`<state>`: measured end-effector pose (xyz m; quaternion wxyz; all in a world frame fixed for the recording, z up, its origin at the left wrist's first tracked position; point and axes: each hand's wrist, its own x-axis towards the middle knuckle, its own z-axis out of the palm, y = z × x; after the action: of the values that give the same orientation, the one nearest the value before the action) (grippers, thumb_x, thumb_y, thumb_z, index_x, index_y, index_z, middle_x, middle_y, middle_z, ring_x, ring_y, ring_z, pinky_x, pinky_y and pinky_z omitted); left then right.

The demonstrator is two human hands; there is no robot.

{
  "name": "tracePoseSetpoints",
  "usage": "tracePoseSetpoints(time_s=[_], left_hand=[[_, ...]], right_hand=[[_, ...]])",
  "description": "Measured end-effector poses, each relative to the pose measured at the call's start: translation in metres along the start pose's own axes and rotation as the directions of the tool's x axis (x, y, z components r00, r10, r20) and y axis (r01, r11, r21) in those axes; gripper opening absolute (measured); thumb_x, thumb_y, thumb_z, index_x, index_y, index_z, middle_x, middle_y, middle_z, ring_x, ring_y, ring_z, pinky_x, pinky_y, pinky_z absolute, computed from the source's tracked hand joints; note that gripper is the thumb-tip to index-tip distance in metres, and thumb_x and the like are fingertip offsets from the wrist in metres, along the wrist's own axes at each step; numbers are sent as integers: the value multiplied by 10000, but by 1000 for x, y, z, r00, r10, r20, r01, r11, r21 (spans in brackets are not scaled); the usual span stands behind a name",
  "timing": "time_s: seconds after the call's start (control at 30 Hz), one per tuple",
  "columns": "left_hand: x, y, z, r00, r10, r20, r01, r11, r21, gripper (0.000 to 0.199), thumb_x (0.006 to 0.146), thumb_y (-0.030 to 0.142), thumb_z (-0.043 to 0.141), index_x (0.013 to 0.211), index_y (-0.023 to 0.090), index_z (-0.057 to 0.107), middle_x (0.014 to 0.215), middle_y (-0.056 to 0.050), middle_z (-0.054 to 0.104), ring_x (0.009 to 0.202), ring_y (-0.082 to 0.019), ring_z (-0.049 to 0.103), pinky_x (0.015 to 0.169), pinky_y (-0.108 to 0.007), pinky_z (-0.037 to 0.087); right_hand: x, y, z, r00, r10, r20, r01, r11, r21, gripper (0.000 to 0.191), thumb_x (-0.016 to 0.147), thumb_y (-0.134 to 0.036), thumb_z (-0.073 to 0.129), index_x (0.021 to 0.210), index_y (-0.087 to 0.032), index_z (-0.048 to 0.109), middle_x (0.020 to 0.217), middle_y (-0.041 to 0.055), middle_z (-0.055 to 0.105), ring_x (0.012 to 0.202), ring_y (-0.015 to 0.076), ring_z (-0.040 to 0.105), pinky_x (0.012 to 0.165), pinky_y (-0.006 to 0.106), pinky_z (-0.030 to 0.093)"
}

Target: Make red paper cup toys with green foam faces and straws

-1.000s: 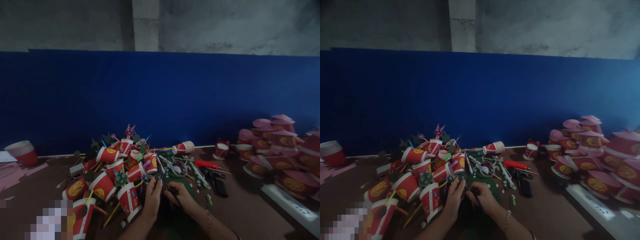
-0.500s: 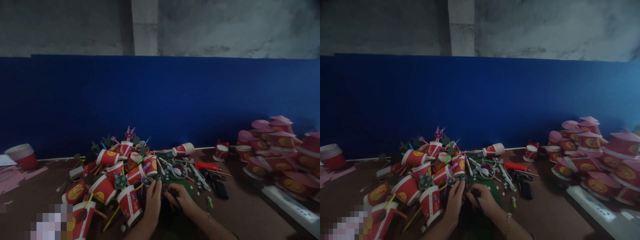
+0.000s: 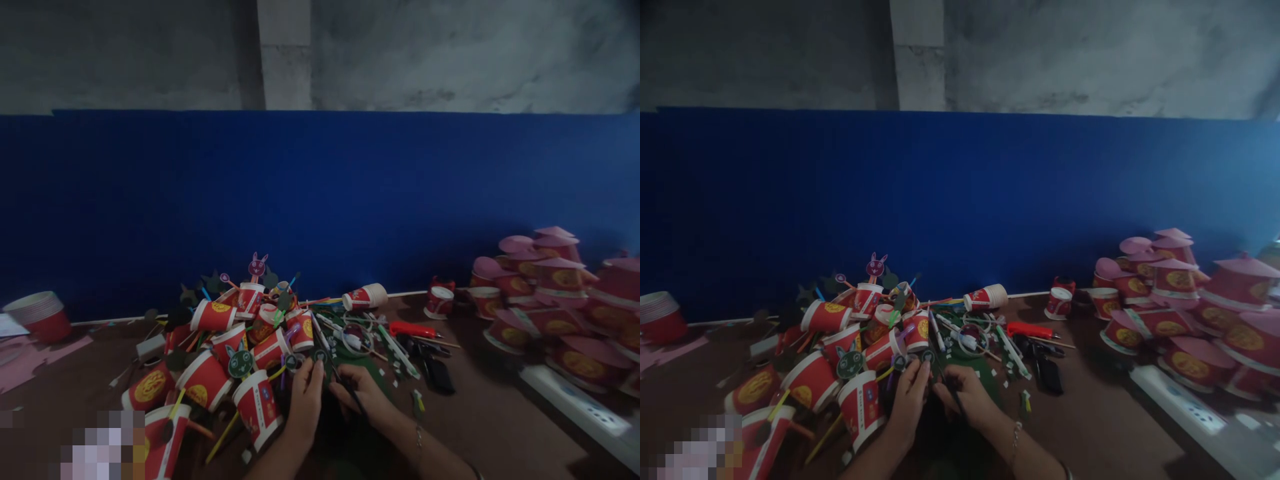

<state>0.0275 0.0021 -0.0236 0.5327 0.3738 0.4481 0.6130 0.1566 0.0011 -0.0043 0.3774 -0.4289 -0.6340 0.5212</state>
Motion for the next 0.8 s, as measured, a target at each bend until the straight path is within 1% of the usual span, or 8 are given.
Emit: tracePoseSetpoints(time_s=[0.17, 0.27, 0.37, 0.47, 0.53, 0.6, 0.7, 0.8], left_hand=[[3, 3, -1, 998, 7, 59, -9, 1000, 24, 426, 631, 556, 688, 595, 185, 482, 542, 73, 387, 531, -89, 363, 522, -212, 314], [6, 4, -3, 998, -4, 69, 3, 1000, 14, 444, 602, 554, 710, 568, 178, 476, 536, 76, 385, 523, -80, 348, 513, -211, 300], [7, 5, -3, 997, -74, 21, 74, 997, -8, 423, 569, 545, 732, 626, 177, 532, 557, 63, 450, 544, -95, 421, 535, -220, 338], [5, 7, -2, 989, -149, -19, 148, 988, -44, 408, 613, 552, 700, 730, 181, 579, 592, 43, 516, 572, -124, 494, 554, -242, 383], [4, 8, 0, 988, -155, -14, 154, 986, -62, 394, 634, 548, 690, 742, 183, 587, 597, 41, 528, 567, -130, 508, 552, -250, 397], [5, 10, 4, 990, -122, -64, 117, 990, -81, 392, 619, 513, 718, 804, 187, 604, 683, 18, 585, 655, -156, 559, 610, -260, 430], [8, 14, 9, 979, -34, -199, 19, 997, -80, 410, 619, 445, 736, 922, 195, 619, 954, -46, 646, 962, -224, 575, 804, -286, 439], [12, 18, 10, 981, 51, -189, -56, 998, -20, 328, 660, 434, 697, 870, 190, 637, 989, -63, 659, 1062, -257, 541, 891, -310, 411]], right_hand=[[1, 0, -1, 1000, 10, 3, -10, 1000, -12, 421, 647, -548, 663, 607, -187, 450, 382, -82, 429, 324, 64, 378, 338, 170, 258], [2, 1, -3, 1000, 17, 1, -17, 999, -32, 403, 656, -525, 664, 599, -188, 451, 375, -90, 411, 313, 61, 368, 330, 168, 244], [3, 3, -4, 1000, 2, -8, -2, 999, -47, 369, 684, -489, 654, 606, -184, 462, 377, -85, 424, 319, 59, 371, 335, 166, 240], [6, 1, -1, 999, -16, -32, 15, 999, -39, 363, 686, -492, 650, 625, -181, 475, 391, -78, 444, 329, 66, 393, 344, 171, 257], [8, -2, 3, 999, -26, -38, 25, 999, -27, 367, 681, -501, 651, 633, -179, 483, 405, -75, 450, 338, 71, 405, 350, 176, 271], [13, -5, 8, 999, -44, -30, 44, 999, -12, 371, 668, -500, 662, 625, -176, 486, 420, -74, 452, 351, 70, 410, 358, 178, 283], [21, -9, 13, 998, -55, -14, 55, 998, 23, 375, 653, -492, 681, 615, -175, 485, 437, -75, 448, 372, 64, 400, 365, 174, 285], [29, -6, 16, 999, -50, -16, 51, 996, 73, 404, 626, -501, 705, 610, -178, 463, 447, -80, 434, 374, 58, 384, 363, 172, 291]])
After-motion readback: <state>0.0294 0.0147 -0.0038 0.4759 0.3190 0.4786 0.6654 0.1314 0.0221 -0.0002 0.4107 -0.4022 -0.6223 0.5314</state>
